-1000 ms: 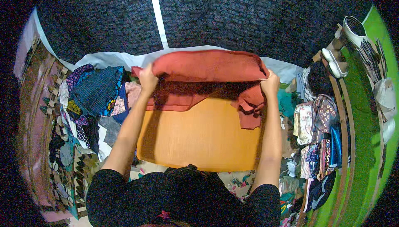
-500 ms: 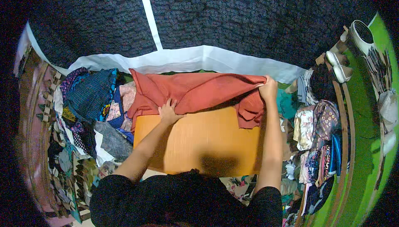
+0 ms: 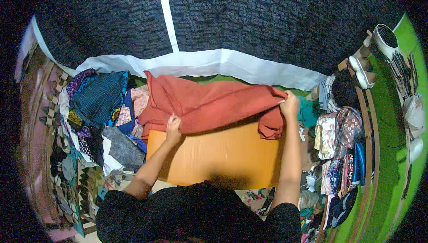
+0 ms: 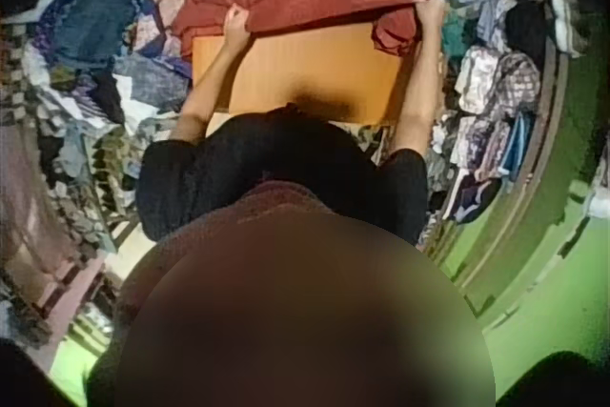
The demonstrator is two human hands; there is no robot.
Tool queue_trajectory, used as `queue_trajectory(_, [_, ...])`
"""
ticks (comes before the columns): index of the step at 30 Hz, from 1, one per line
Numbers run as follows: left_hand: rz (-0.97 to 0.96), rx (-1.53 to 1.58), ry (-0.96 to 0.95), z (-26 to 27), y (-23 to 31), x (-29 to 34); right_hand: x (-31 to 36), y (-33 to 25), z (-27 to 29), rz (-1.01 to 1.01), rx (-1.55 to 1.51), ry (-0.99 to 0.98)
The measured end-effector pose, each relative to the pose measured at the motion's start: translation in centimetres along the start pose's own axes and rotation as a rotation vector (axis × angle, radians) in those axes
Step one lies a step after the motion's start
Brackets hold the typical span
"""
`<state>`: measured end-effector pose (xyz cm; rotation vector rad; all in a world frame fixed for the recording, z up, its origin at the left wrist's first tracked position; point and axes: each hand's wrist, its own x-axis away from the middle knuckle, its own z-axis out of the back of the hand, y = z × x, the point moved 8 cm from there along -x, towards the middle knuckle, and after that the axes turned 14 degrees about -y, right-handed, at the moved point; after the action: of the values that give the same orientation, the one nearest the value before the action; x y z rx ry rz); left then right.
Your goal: Folding a large red piece of fabric on a table and then placing it on a wooden shelf.
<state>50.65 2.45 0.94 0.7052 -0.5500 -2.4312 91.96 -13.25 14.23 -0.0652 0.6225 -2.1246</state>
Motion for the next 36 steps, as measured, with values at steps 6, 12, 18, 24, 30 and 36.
queue_trajectory(6, [0.008, 0.1, -0.094, 2.7, 3.8, 8.4, 6.0, -0.2, -0.7, 0.136, 0.058, 0.003])
queue_trajectory(12, [0.013, 0.195, -0.273, 4.1, 4.9, 16.2, 14.1, 3.9, -4.4, 0.048, -0.203, -0.376])
queue_trajectory(18, [0.314, 0.021, -0.894, 4.8, 2.8, 21.8, 22.2, 1.9, -7.6, -0.325, -0.484, -1.075])
queue_trajectory(24, [0.236, -0.153, -0.649, 13.1, -0.8, 11.6, 14.8, 8.1, -9.2, -0.157, -0.159, -1.027])
queue_trajectory(30, [0.192, -0.38, 0.037, 24.0, -3.3, 0.1, 0.2, -10.7, 1.5, 0.087, 0.537, -0.154])
queue_trajectory(36, [0.193, -0.398, 0.694, 28.0, 1.2, -0.4, -2.6, -18.5, 5.7, 0.363, 0.658, 0.501])
